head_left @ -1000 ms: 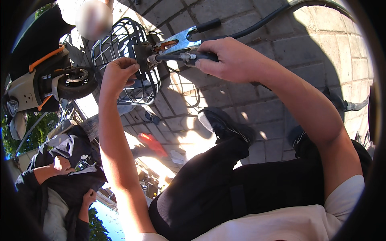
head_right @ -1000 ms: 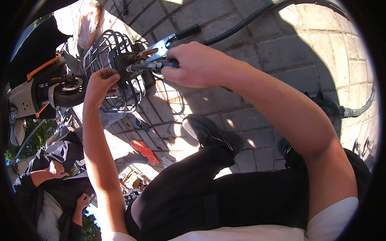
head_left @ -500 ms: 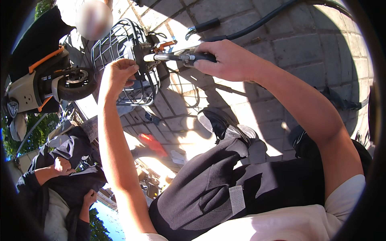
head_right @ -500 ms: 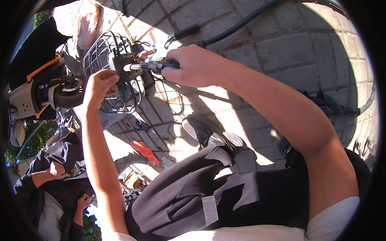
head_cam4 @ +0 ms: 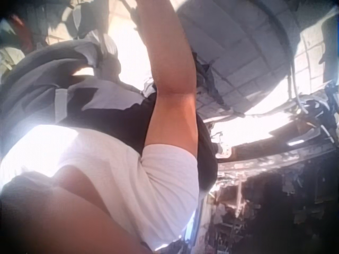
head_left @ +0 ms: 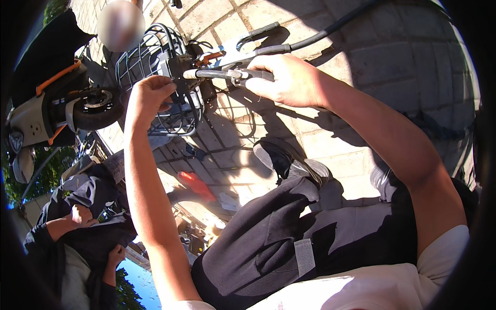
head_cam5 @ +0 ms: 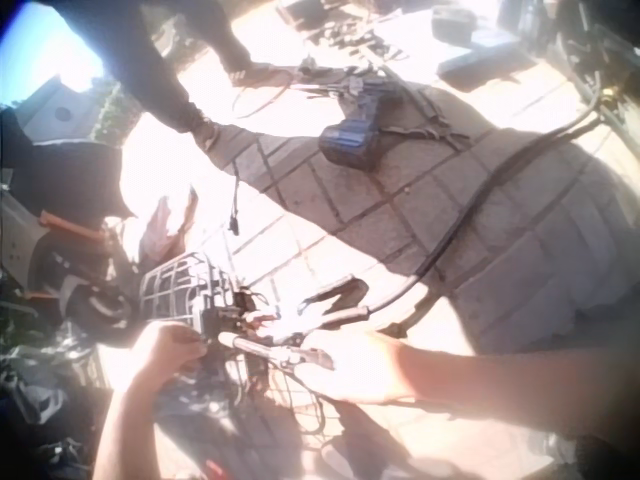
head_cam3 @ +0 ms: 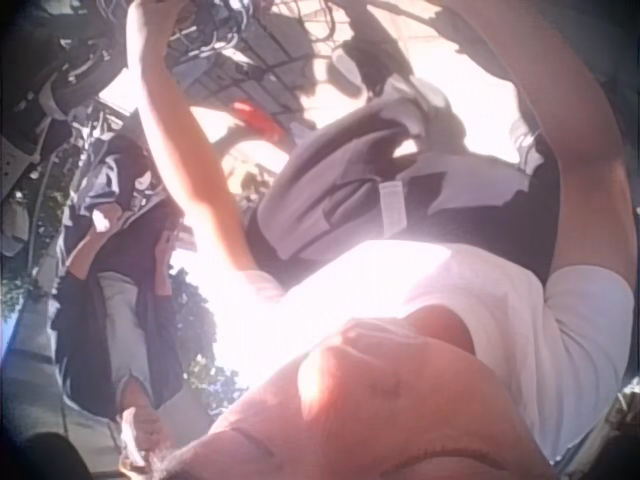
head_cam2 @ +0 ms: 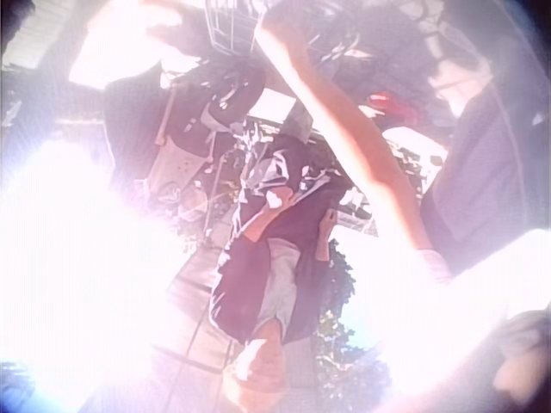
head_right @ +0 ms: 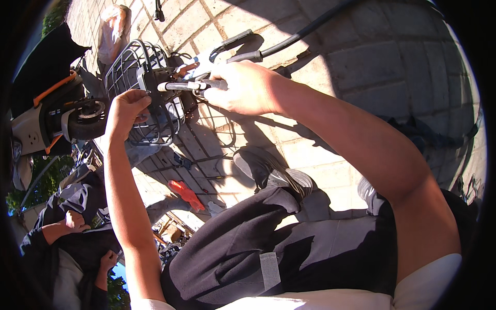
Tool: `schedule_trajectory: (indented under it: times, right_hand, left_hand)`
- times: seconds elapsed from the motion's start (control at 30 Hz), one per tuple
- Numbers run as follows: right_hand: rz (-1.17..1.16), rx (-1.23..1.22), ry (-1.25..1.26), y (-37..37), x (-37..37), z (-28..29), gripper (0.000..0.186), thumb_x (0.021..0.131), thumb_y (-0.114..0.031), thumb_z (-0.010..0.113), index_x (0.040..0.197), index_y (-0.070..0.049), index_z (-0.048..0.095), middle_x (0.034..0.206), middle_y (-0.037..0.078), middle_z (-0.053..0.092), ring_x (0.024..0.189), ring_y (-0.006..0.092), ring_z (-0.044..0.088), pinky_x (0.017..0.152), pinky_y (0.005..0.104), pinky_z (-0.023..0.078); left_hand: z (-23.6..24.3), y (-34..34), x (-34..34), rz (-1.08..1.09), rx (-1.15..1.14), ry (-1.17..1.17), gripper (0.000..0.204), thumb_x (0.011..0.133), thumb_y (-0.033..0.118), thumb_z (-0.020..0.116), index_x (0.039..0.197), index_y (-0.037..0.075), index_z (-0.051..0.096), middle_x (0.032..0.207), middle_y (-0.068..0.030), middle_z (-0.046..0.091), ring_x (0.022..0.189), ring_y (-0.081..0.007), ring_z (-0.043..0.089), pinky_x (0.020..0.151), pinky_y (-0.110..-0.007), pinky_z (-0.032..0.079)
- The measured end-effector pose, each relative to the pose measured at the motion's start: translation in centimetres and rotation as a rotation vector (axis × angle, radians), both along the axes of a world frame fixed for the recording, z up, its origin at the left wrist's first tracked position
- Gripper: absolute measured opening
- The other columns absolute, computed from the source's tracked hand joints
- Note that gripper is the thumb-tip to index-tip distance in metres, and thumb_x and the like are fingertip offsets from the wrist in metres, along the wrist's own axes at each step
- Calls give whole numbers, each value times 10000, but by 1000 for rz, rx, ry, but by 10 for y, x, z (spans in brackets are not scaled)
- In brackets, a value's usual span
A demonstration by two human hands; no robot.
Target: The person removes a plastic bag from a bicycle basket, then uses a welding torch to heat and join metal parts on the basket. The person holds the basket with one hand and the torch with the other, producing smoke as the metal is heated.
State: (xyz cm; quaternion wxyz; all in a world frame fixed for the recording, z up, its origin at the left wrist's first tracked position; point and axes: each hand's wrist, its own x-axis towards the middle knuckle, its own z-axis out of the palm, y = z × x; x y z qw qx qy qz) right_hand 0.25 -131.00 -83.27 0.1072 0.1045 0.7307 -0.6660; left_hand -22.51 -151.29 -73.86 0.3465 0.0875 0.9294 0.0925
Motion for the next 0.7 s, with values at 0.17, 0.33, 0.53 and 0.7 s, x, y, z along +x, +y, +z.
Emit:
schedule_trajectory:
  times: [0.17,0.33,0.53,0.7]
  right_hand:
    - [-78,-132,-31,1,13,5,362,910,-306,622,1127,-18,660,817,117,673,736,197,634,691,334,489]
    - [-90,-33,18,-13,22,0,402,898,-319,634,1127,11,638,774,197,673,692,308,673,648,406,499]
    - [-160,-81,-17,-30,31,-13,359,906,-299,638,1093,8,638,774,208,674,711,344,673,669,414,510]
    - [-191,-18,79,-36,32,-17,339,900,-284,646,1084,0,644,787,219,674,733,362,671,676,415,512]
  left_hand:
    - [0,-2,-2,50,103,-40,164,875,149,711,1016,65,711,842,13,688,695,-70,621,614,-245,530]
    - [1,0,-1,17,44,-57,136,875,153,713,986,75,711,819,21,670,691,-71,611,606,-250,525]
    - [1,3,2,22,9,-18,135,874,154,718,985,77,716,818,27,675,688,-67,613,607,-244,527]
    - [2,4,2,4,-3,-3,149,872,149,721,999,71,717,829,26,684,684,-63,616,610,-238,530]
